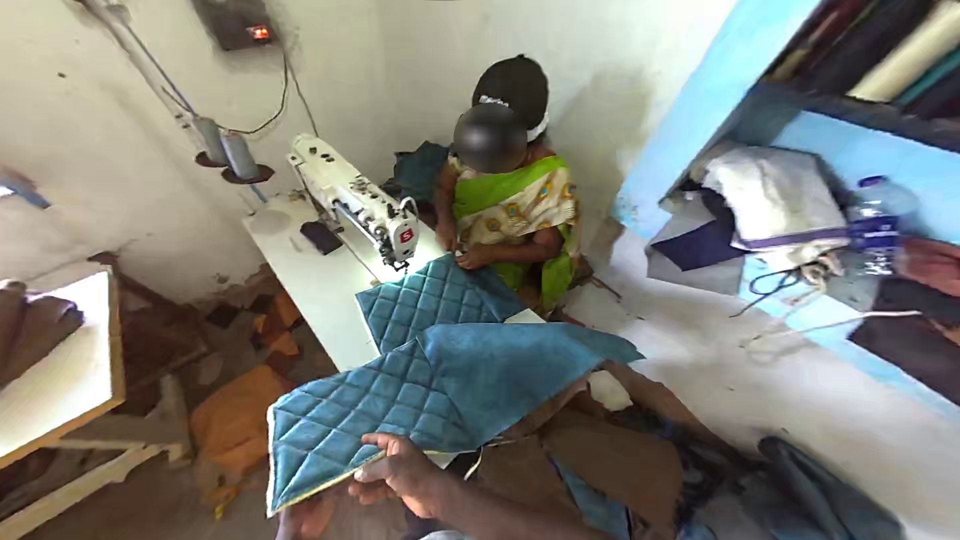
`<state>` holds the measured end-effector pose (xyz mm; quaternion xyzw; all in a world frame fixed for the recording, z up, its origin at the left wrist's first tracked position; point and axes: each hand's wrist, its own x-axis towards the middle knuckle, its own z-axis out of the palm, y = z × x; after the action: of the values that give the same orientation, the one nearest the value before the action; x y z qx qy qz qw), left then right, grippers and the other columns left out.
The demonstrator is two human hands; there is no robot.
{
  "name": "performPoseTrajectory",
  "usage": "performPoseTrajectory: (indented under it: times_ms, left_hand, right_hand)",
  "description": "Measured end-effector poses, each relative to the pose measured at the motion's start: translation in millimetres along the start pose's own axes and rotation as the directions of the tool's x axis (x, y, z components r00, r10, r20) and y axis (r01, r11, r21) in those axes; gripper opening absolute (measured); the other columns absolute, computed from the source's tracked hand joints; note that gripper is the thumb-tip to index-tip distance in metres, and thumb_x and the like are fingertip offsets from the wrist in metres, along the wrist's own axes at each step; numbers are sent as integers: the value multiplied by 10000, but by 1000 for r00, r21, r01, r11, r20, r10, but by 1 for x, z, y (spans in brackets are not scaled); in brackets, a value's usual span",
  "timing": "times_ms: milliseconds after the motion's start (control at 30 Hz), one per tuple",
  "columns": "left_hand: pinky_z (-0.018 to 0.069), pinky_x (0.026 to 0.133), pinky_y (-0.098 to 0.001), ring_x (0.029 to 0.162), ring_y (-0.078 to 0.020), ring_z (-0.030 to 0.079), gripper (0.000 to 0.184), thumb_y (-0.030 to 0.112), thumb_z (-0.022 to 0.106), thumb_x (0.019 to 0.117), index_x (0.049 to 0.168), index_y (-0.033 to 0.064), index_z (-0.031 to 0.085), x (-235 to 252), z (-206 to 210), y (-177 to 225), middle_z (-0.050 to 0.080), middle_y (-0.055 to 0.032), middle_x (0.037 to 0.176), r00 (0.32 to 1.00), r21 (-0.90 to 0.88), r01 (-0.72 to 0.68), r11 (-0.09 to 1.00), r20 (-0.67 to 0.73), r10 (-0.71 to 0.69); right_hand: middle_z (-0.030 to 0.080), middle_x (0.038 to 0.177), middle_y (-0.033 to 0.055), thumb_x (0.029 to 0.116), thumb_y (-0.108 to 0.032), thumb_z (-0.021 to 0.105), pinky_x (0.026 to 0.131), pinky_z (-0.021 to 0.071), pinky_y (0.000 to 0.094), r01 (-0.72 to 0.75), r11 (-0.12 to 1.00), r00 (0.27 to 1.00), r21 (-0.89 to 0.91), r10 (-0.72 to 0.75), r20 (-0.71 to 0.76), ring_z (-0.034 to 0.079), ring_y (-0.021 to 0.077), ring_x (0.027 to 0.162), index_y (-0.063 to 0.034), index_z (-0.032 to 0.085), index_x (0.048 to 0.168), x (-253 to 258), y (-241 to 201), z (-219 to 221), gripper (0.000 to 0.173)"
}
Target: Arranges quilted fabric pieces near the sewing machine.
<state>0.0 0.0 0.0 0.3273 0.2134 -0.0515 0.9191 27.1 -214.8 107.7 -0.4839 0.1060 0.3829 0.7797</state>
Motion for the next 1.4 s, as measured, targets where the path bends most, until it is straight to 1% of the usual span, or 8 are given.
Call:
performPoseTrajectory:
  times_ms: [100, 233, 333, 467, 633, 1000, 1200, 1400]
  left_hand:
    - [576, 897, -606, 1140, -375, 669, 903, 834, 526, 832, 1451, 176, 511, -5, -29, 27, 648, -201, 1313, 987, 116, 112, 987, 98, -124]
    - [621, 821, -502, 985, -309, 719, 430, 163, 635, 995, 1371, -3, 511, 5, -20, 34, 699, -206, 1139, 947, 503, 231, 833, -311, -75]
    - [625, 810, -492, 960, -315, 727, 356, 26, 630, 965, 1310, -34, 566, 20, -20, 43, 709, -218, 1116, 928, 573, 211, 792, -373, 22]
    - [629, 799, -486, 937, -310, 734, 318, 12, 640, 958, 1267, -46, 596, 21, -27, 48, 720, -217, 1087, 922, 589, 156, 793, -376, 97]
    - [619, 801, -482, 938, -302, 728, 334, 21, 687, 934, 1257, -27, 620, 31, -48, 46, 716, -210, 1101, 888, 686, 238, 688, -440, 132]
    - [578, 839, -538, 962, -351, 696, 312, 53, 744, 903, 1179, -53, 643, 17, -68, 19, 693, -253, 1093, 792, 764, 401, 506, -566, 228]
    - [275, 1184, -646, 1496, -460, 293, 761, 227, 712, 915, 1575, 65, 371, 27, -15, -5, 346, -232, 1615, 903, 894, 233, -382, -54, 426]
    - [104, 1264, -604, 1580, -332, 126, 732, 582, 372, 1048, 1623, 136, 300, 60, 63, -96, 199, -95, 1706, 831, 607, -528, -594, 512, -216]
  right_hand:
    - [679, 1115, 198, 923, -78, 674, 808, 591, 412, -170, 976, 985, -137, 173, 5, 698, 251, 885, -61, 327, 1563, 53, 59, -12, 729]
    - [671, 1116, 210, 926, -51, 655, 758, 570, 424, -219, 920, 961, -326, 260, 89, 678, 263, 848, -169, 137, 1647, 74, 103, -27, 896]
    - [704, 1131, 216, 978, -180, 647, 773, 614, 464, -88, 864, 972, -496, 183, 147, 732, 305, 875, -171, 212, 1640, 59, 90, -40, 792]
    - [690, 1279, 64, 1034, -381, 541, 1078, 502, 385, 234, 227, 836, -945, -544, 76, 640, 176, 1209, -139, 710, 1281, 25, 63, -106, 384]
    - [261, 1694, 85, 995, -726, 294, 1271, 129, 591, -181, -257, 790, -949, -613, 15, 190, 302, 1577, -135, 366, 1598, 28, 51, -257, 848]
    - [179, 1721, 39, 1000, -742, 185, 1292, 54, 537, -101, -270, 865, -958, -500, 50, 105, 229, 1596, -131, 302, 1623, 40, 33, -277, 880]
    - [168, 1722, 57, 995, -747, 142, 1288, 60, 545, -195, -267, 881, -944, -470, -49, 106, 251, 1595, -105, 268, 1629, 40, 30, -256, 911]
    - [142, 1722, 106, 1002, -737, 156, 1278, 39, 579, -250, -201, 863, -947, -491, -124, 88, 295, 1596, -73, 249, 1629, 49, 37, -245, 918]
